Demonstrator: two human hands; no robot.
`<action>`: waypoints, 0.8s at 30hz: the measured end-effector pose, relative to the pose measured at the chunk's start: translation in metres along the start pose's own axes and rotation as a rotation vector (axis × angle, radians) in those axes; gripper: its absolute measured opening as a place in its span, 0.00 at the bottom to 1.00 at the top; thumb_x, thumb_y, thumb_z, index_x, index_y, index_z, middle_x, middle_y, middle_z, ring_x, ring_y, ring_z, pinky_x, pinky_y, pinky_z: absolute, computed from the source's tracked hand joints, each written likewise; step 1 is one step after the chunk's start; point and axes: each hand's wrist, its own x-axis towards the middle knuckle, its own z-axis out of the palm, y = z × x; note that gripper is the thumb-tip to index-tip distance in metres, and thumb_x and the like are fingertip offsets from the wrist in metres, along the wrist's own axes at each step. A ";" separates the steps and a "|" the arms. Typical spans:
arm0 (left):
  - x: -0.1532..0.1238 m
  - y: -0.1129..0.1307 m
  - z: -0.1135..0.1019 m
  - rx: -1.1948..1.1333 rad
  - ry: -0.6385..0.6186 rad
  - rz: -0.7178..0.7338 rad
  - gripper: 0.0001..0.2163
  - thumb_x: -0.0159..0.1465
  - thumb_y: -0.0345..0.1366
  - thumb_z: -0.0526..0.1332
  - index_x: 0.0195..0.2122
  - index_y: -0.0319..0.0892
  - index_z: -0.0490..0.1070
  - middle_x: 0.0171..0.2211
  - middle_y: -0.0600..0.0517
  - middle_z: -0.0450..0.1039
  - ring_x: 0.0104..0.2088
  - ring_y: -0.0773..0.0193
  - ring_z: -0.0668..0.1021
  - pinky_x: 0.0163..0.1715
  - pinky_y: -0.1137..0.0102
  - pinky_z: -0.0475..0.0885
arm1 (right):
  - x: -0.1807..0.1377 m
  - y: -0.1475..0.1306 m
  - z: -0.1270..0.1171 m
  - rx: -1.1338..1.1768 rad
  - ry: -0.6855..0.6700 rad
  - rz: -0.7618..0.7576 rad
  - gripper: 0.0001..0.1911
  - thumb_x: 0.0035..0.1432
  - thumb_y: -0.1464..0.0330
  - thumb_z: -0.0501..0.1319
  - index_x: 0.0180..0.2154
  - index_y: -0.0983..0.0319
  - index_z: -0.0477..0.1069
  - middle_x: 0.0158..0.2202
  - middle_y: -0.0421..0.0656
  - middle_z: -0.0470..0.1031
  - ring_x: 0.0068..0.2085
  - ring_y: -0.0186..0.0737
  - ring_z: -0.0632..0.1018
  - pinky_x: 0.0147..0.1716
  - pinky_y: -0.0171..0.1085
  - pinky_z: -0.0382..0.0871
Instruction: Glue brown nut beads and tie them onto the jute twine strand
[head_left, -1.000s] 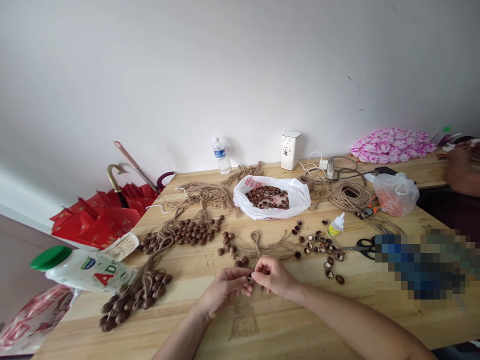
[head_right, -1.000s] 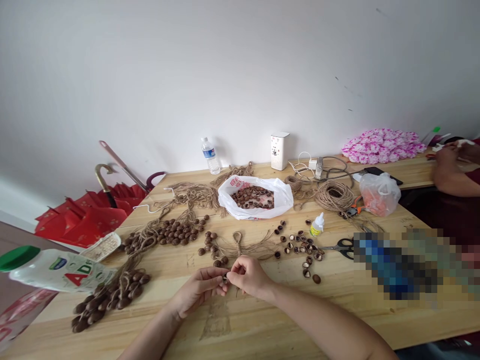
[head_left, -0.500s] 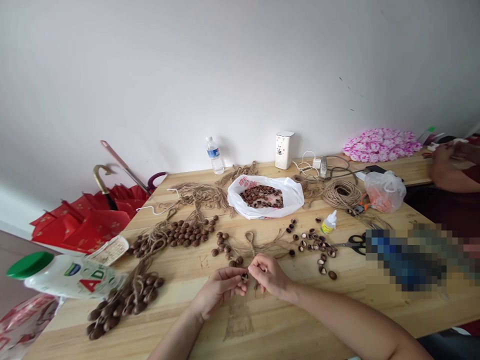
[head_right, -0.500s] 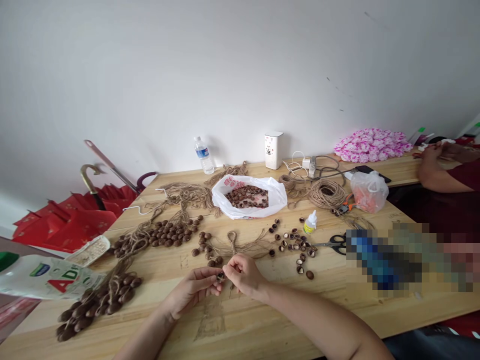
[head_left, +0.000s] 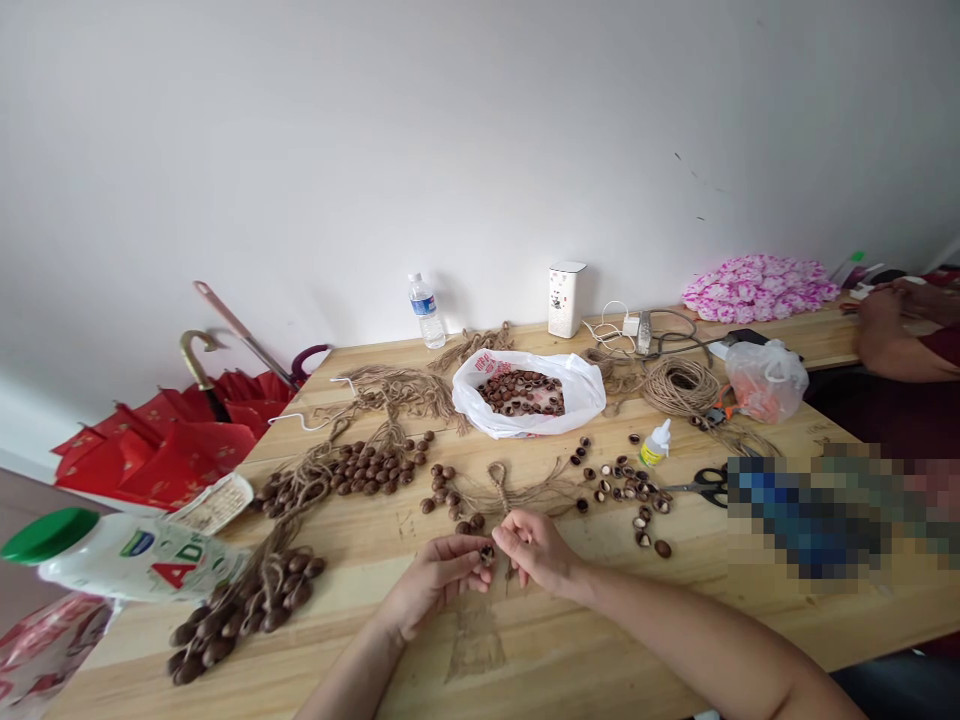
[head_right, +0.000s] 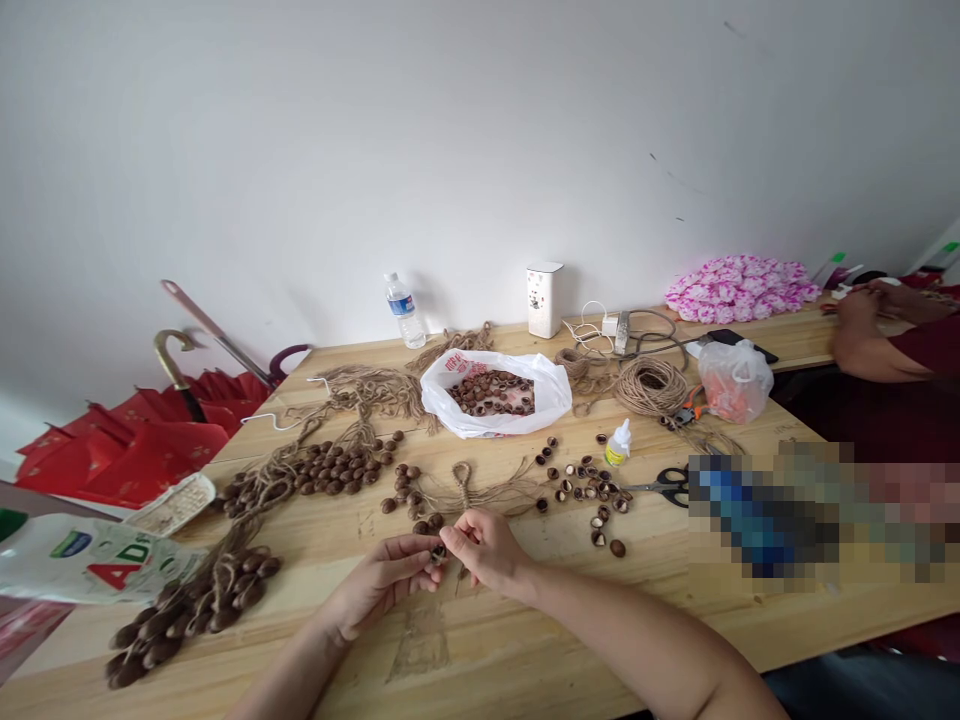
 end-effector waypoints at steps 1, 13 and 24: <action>0.000 0.000 0.000 0.000 0.000 -0.001 0.11 0.50 0.30 0.68 0.35 0.34 0.78 0.26 0.45 0.78 0.28 0.63 0.78 0.32 0.69 0.72 | 0.000 0.000 0.000 0.000 0.000 0.001 0.22 0.55 0.49 0.55 0.27 0.63 0.62 0.19 0.33 0.61 0.15 0.26 0.64 0.10 0.24 0.60; 0.000 0.000 0.000 0.006 0.011 -0.002 0.11 0.50 0.31 0.68 0.35 0.33 0.77 0.25 0.44 0.78 0.28 0.62 0.78 0.33 0.68 0.72 | 0.001 0.005 0.000 0.004 -0.005 -0.008 0.20 0.57 0.52 0.54 0.28 0.63 0.63 0.20 0.34 0.62 0.15 0.26 0.65 0.11 0.25 0.59; -0.001 0.001 0.001 -0.005 0.022 0.000 0.11 0.49 0.30 0.68 0.34 0.34 0.78 0.25 0.45 0.78 0.27 0.63 0.78 0.33 0.68 0.72 | 0.000 0.004 0.001 0.005 -0.013 0.026 0.07 0.56 0.65 0.55 0.30 0.62 0.65 0.23 0.34 0.63 0.18 0.27 0.65 0.12 0.25 0.61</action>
